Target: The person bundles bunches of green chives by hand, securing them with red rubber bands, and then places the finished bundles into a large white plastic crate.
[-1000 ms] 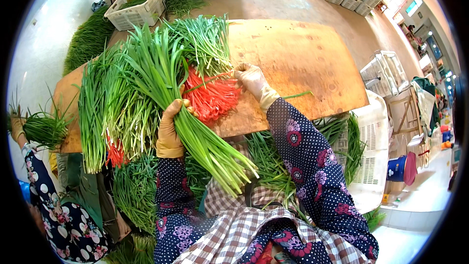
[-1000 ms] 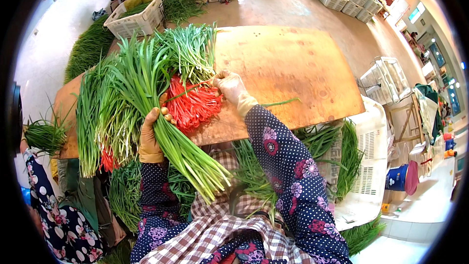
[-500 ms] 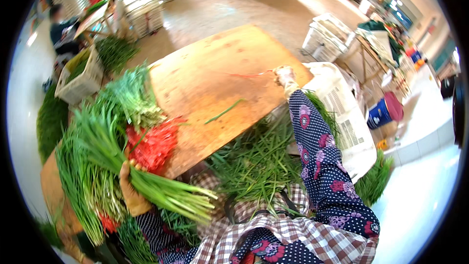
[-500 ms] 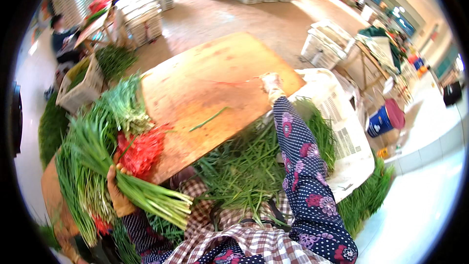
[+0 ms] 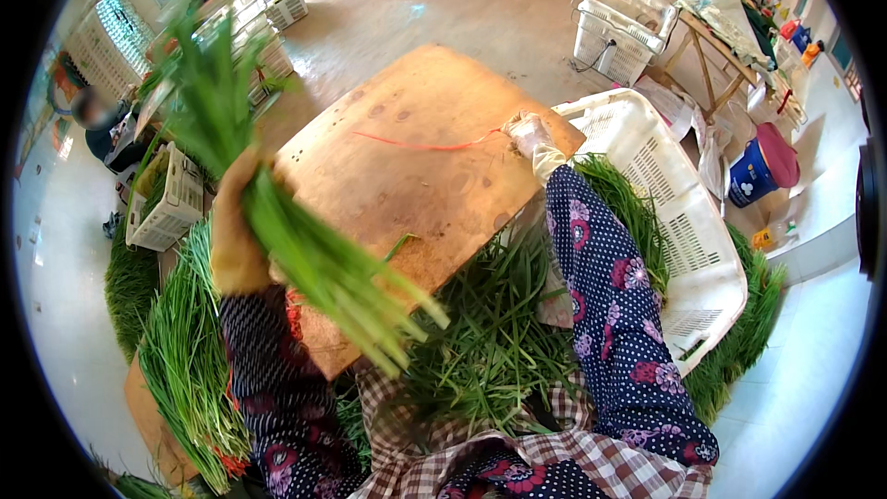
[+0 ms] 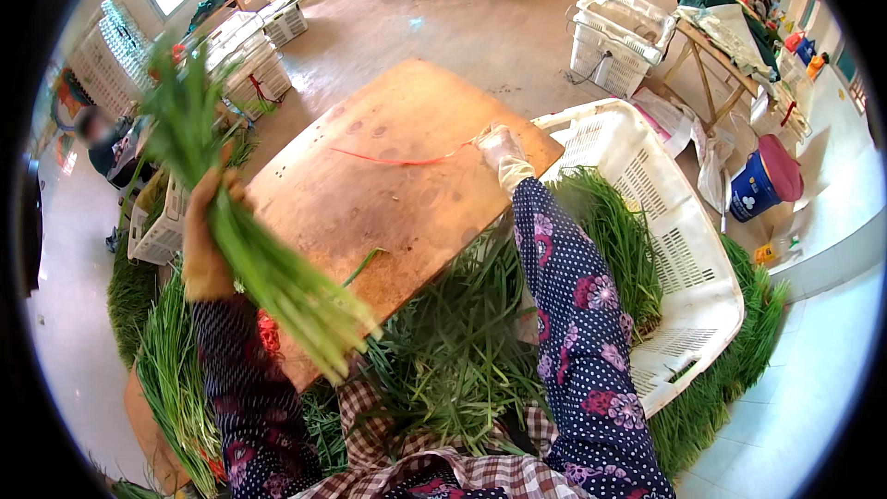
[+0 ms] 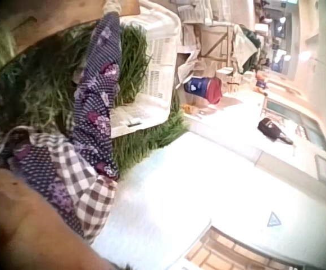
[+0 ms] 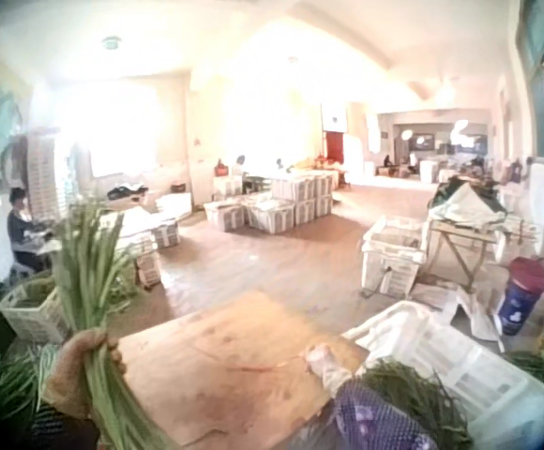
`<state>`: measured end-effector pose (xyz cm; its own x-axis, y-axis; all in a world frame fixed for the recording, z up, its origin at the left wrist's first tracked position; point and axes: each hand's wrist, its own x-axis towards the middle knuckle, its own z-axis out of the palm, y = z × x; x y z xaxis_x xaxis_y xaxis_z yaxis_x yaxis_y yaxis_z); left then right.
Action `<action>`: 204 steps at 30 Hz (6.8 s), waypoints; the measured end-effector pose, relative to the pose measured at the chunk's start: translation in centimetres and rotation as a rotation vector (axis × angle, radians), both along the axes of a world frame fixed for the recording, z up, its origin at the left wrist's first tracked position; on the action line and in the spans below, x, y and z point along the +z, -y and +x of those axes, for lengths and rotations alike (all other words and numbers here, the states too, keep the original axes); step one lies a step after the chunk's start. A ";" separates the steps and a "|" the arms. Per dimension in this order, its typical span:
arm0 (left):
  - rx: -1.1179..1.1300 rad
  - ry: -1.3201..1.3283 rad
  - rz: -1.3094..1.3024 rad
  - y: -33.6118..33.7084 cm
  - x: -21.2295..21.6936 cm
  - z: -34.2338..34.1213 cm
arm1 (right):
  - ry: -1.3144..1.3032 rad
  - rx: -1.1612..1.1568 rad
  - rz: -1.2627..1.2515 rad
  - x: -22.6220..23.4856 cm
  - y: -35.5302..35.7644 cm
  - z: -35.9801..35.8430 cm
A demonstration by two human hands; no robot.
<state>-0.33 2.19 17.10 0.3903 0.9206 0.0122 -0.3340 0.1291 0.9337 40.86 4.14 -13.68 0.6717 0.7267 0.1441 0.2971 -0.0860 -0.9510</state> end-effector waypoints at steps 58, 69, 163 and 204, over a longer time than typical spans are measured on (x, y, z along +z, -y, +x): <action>-0.270 -0.605 0.380 -16.5 -13.5 11.0 | -0.365 0.169 0.188 9.7 17.2 -0.5; -0.507 -0.505 0.406 5.5 -12.9 17.3 | 0.161 -0.214 -0.912 1.0 53.7 2.6; -0.887 -0.748 1.164 25.2 -26.0 26.7 | -0.122 -0.309 -1.268 -19.7 49.1 8.9; -1.052 -0.515 -1.151 32.3 -35.2 40.8 | -0.554 0.182 -0.666 -5.8 46.2 9.0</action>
